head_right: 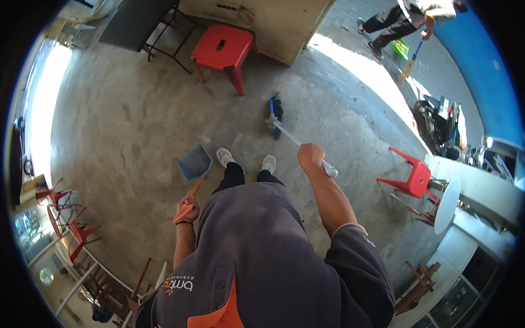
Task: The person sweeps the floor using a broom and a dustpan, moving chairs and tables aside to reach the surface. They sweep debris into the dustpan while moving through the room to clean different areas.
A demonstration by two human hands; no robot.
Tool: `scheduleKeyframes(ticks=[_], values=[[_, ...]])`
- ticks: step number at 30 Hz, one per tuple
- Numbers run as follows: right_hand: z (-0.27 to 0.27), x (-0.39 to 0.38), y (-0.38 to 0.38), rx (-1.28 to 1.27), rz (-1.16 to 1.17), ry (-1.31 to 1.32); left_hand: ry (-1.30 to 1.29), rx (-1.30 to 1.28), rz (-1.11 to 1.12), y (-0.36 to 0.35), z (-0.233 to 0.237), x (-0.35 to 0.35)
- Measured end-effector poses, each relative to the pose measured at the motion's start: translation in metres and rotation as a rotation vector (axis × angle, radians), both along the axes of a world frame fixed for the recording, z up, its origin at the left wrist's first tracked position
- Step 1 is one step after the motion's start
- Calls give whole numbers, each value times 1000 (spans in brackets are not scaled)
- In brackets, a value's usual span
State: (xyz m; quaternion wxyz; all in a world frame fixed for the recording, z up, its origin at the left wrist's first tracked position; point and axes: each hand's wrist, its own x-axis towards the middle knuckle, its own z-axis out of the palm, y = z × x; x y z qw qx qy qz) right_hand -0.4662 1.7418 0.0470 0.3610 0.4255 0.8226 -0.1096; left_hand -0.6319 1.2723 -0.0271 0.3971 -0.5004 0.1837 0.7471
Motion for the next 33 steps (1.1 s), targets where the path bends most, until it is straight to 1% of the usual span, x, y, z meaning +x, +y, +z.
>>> scheduleKeyframes(ticks=[5, 8, 10, 12, 13, 16, 18, 19, 21, 22, 23, 24, 25, 26, 27, 28, 29, 30, 33], values=[[-10, -121, -38, -99, 151, 76, -30, -64, 219, -51, 1, -7], [-33, -198, -64, -161, 229, 82, -43, -54, 327, -85, 3, -9], [-58, -247, -79, -186, 265, 97, -55, -39, 404, -101, 10, -10], [-112, -291, -107, -233, 334, 194, -62, -17, 474, -117, 18, -9], [-130, -308, -124, -261, 362, 240, -67, -8, 503, -126, 22, -6], [-129, -357, -181, -522, 49, 129, -114, -77, 542, -145, 19, -4], [-117, -372, -200, -527, 59, 181, -115, -63, 565, -151, 16, -10], [-109, -372, -204, -523, 62, 205, -121, -51, 573, -152, 11, -13], [-87, -359, -191, -484, 131, 260, -111, -121, 521, -155, -5, -24], [-80, -344, -180, -403, 227, 317, -105, -152, 491, -157, -12, -31], [-74, -325, -162, -320, 325, 371, -59, -68, 462, -160, -16, -40], [-89, -302, -136, -302, 330, 310, -88, -40, 471, -160, -20, -50], [-73, -283, -119, -283, 287, 200, -117, -12, 484, -160, -24, -62], [-63, -256, -100, -236, 324, 177, -145, 18, 503, -160, -29, -72], [-62, -227, -78, -254, 250, 103, -131, 48, 480, -162, -40, -80], [-66, -192, -55, -195, 294, 106, -112, 63, 477, -153, -44, -87], [-33, -176, -54, -140, 267, 7, -94, 71, 471, -149, -44, -95], [-19, -150, -46, -97, 282, 28, -78, 71, 461, -146, -43, -104], [-7, -83, -31, -48, 187, -73, -9, 100, 428, -126, -36, -123]])
